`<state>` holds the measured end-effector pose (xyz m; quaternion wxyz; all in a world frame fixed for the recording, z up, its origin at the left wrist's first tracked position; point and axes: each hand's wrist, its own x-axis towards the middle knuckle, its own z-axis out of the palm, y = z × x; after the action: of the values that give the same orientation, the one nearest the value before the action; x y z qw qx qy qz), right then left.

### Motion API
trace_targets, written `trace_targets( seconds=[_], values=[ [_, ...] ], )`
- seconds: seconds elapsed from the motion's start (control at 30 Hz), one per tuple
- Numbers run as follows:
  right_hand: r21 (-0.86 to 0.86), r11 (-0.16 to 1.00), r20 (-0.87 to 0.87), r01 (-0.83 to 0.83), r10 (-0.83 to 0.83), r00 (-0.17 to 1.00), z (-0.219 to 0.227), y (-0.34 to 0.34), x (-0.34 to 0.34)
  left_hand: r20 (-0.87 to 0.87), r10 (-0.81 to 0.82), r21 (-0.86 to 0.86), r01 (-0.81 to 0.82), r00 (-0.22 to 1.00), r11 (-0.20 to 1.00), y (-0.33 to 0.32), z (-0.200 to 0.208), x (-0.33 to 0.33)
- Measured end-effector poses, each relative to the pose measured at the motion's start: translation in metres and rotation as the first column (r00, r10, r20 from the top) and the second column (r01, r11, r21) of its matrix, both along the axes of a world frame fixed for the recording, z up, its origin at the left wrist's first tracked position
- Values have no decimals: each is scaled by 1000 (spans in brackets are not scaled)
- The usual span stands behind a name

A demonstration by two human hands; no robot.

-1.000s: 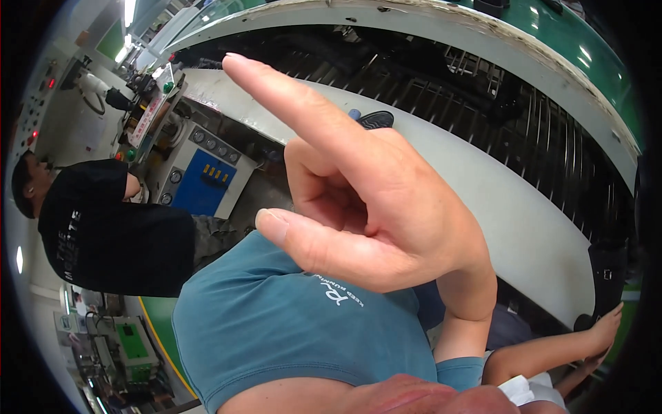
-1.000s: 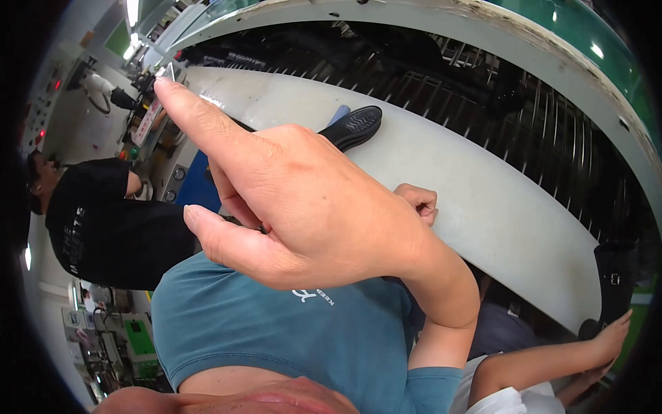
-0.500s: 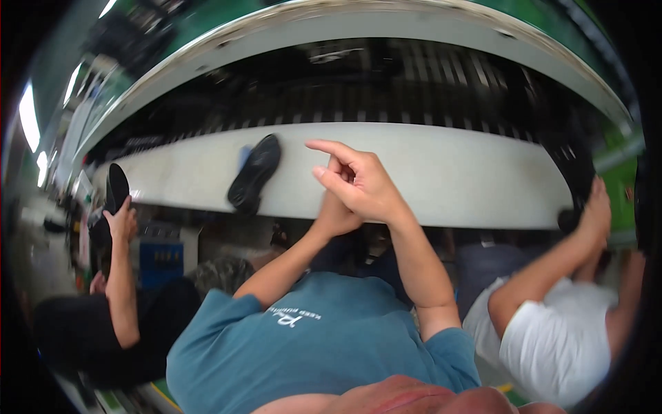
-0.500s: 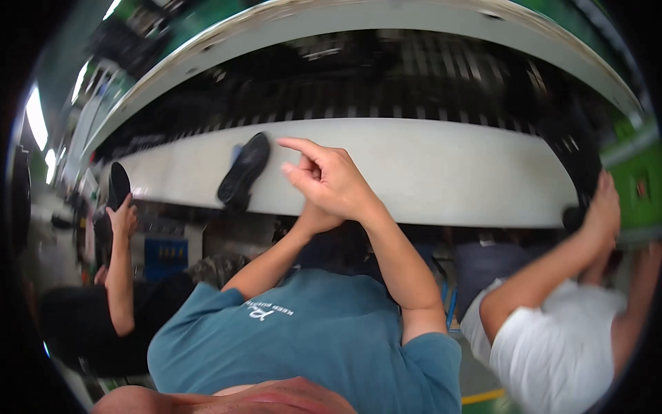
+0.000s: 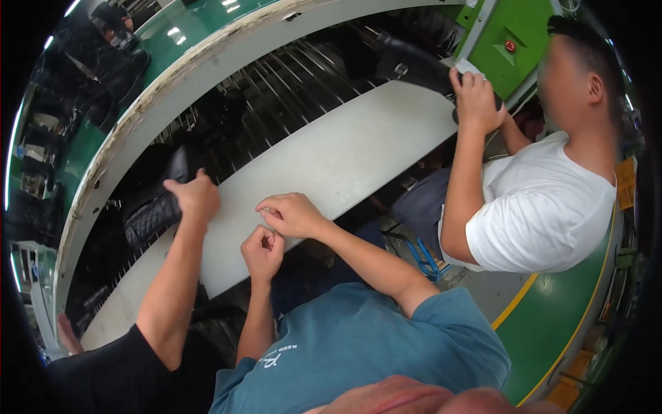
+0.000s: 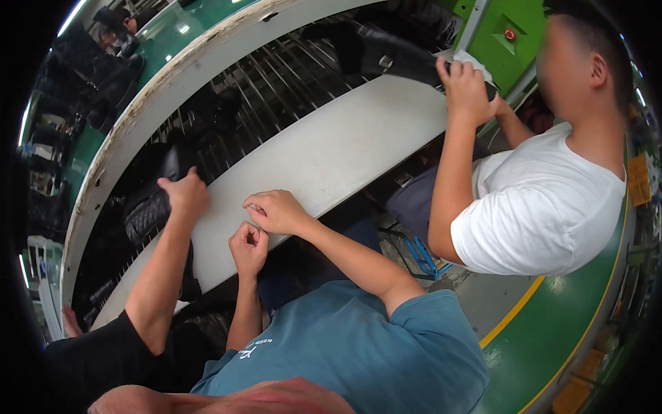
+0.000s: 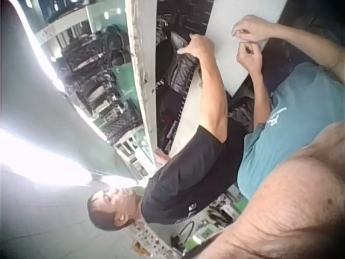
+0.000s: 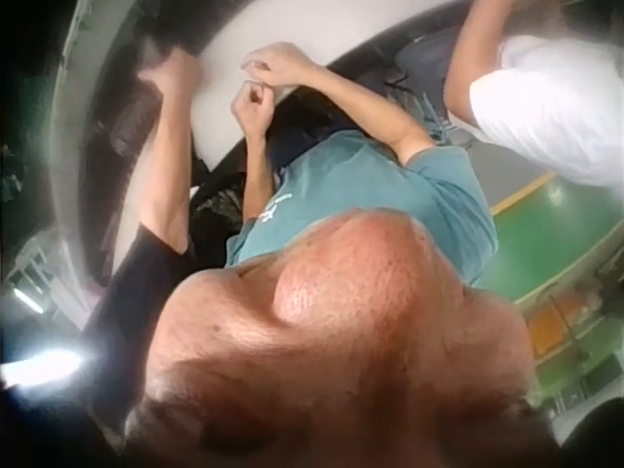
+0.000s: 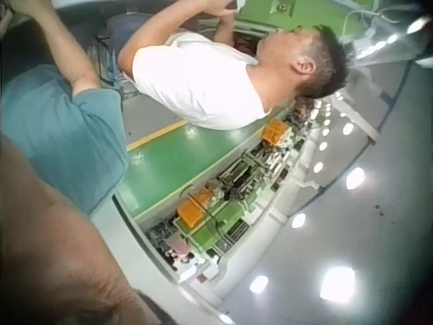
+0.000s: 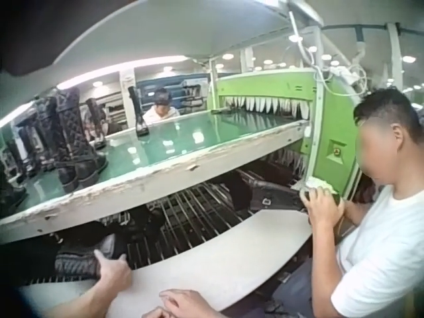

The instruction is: Inspecting and organizing black boots on a factory conveyor belt.

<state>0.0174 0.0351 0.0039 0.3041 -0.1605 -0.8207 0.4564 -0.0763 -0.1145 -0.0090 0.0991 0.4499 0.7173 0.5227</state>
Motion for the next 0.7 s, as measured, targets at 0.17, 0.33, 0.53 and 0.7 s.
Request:
trace_targets(
  seconds=[0.17,0.33,0.53,0.7],
  values=[
    [34,999,-16,21,-21,1000,-3,-1,-1,-23,6,8,-6,1000,1000,1,-1,1],
    [91,995,-101,51,-42,994,-12,1,-2,-100,10,20,-8,995,1000,2,2,2],
    [-176,983,-190,-52,18,982,27,28,-9,-113,24,1,-24,993,1000,1,5,5],
    [100,975,-608,198,-97,788,177,117,-20,-97,21,5,-21,995,1000,0,12,7]
  ],
)
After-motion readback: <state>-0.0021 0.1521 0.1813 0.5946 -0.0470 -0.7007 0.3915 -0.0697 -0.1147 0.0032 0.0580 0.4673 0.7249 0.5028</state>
